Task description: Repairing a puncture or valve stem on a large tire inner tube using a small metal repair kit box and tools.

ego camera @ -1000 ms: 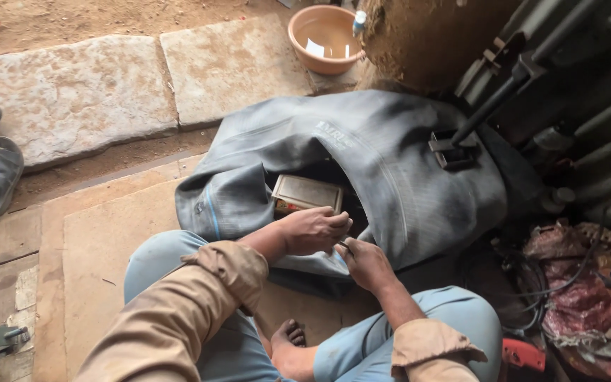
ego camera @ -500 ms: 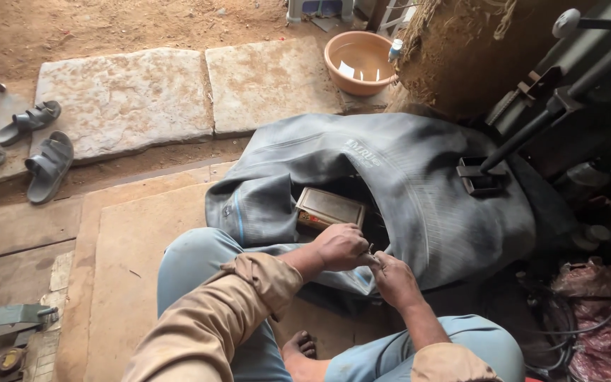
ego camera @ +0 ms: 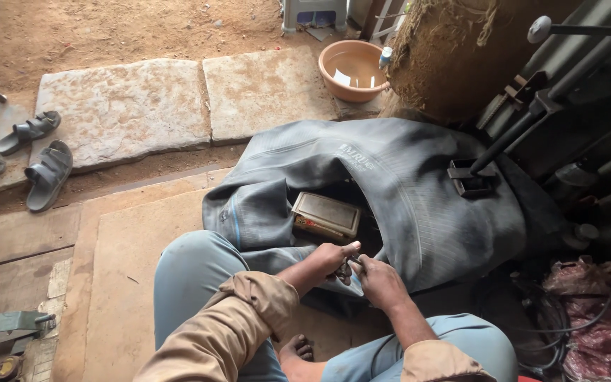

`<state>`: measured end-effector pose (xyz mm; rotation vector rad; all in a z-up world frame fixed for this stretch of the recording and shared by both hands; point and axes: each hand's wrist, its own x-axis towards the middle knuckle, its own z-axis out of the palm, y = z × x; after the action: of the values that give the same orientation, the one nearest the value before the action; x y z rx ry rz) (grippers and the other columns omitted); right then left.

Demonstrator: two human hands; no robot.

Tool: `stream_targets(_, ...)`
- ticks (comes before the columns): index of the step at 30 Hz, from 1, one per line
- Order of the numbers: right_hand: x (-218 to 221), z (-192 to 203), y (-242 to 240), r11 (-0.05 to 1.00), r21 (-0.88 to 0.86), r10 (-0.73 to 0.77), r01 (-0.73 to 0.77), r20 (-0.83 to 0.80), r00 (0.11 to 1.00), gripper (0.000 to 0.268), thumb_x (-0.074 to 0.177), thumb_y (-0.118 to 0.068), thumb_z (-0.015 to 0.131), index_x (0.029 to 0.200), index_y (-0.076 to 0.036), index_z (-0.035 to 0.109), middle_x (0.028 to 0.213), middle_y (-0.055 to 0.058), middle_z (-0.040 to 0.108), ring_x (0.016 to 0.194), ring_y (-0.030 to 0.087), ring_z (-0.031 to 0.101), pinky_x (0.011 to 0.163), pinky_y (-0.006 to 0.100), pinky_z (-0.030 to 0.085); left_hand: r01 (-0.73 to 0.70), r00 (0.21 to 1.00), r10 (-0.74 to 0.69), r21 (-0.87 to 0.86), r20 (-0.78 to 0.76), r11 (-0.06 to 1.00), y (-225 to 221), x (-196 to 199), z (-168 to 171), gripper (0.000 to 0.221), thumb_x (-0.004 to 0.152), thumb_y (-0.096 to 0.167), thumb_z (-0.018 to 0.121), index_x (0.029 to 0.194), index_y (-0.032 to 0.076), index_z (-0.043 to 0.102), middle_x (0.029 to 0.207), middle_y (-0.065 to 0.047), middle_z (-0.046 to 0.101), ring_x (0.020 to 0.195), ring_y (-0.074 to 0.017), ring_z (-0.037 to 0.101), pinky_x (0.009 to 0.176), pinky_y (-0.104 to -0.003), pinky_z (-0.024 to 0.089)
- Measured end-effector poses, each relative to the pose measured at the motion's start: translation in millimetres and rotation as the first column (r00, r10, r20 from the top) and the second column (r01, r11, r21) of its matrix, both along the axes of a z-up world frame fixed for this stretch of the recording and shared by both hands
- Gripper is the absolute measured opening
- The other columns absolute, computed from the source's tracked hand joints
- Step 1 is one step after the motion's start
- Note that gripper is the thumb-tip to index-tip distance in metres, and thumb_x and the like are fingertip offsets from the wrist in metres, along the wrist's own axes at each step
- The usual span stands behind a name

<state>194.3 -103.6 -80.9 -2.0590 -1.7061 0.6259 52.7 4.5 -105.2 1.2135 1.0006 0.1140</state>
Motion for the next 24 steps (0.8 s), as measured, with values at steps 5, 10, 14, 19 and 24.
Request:
stream_targets(5,6.4,-32.1,3.1,0.993,0.12,0.011,-0.009,-0.021,1.0,0.024,0.1,-0.033,0.053,0.099,-0.011,0.061,0.092,0.021,0.07,0.094,0.044,0.065,0.08,0.055,0.05,0.021,0.971,0.099,0.488,-0.219,0.872,11.8,-10.6,-15.4,0.056,0.102,0.054,0.064,0.092,0.001,0.078,0.081,-0.015,0.071,0.075,-0.0308,0.067,0.064,-0.041,0.051)
stream_targets(10,4.4,-16.4,1.7,0.995,0.103,-0.015,0.019,-0.036,0.999,0.025,0.1,-0.034,0.055,0.1,-0.01,0.06,0.091,0.023,0.07,0.094,0.046,0.064,0.079,0.056,0.049,0.466,0.881,0.032,0.878,-0.472,0.112,9.0,-42.8,38.5,0.059,0.083,0.022,0.071,0.14,0.013,0.059,0.11,-0.012,0.067,0.104,-0.0311,0.065,0.085,-0.043,0.055)
stream_targets(14,-1.4,-0.1,4.7,1.0,0.01,-0.024,0.024,-0.047,0.999,0.028,0.101,-0.035,0.055,0.1,-0.008,0.061,0.091,0.022,0.071,0.095,0.044,0.066,0.08,0.054,0.05,0.427,0.848,-0.282,0.894,-0.448,-0.138,9.1,-50.0,88.6,0.086,0.069,0.027,0.076,0.149,0.008,0.049,0.118,-0.01,0.06,0.112,-0.029,0.058,0.091,-0.043,0.049)
stream_targets(19,0.7,-8.1,4.5,0.995,0.096,0.015,-0.011,-0.045,0.999,0.03,0.1,-0.036,0.057,0.102,-0.007,0.061,0.092,0.021,0.071,0.094,0.043,0.067,0.079,0.054,0.051,0.37,0.782,-0.326,0.817,-0.53,-0.442,25.3,-40.4,68.0,0.062,0.08,0.027,0.075,0.138,0.012,0.059,0.111,-0.004,0.059,0.11,-0.0228,0.06,0.093,-0.038,0.05)
stream_targets(24,-0.8,-9.9,3.8,0.999,0.047,-0.012,0.013,-0.032,0.999,0.031,0.101,-0.037,0.056,0.1,-0.006,0.062,0.09,0.02,0.072,0.093,0.042,0.068,0.079,0.053,0.052,0.379,0.642,-0.42,0.741,-0.642,-0.553,29.8,-34.6,76.5,0.056,0.069,0.039,0.077,0.113,0.007,0.068,0.111,-0.005,0.06,0.108,-0.022,0.057,0.09,-0.036,0.049)
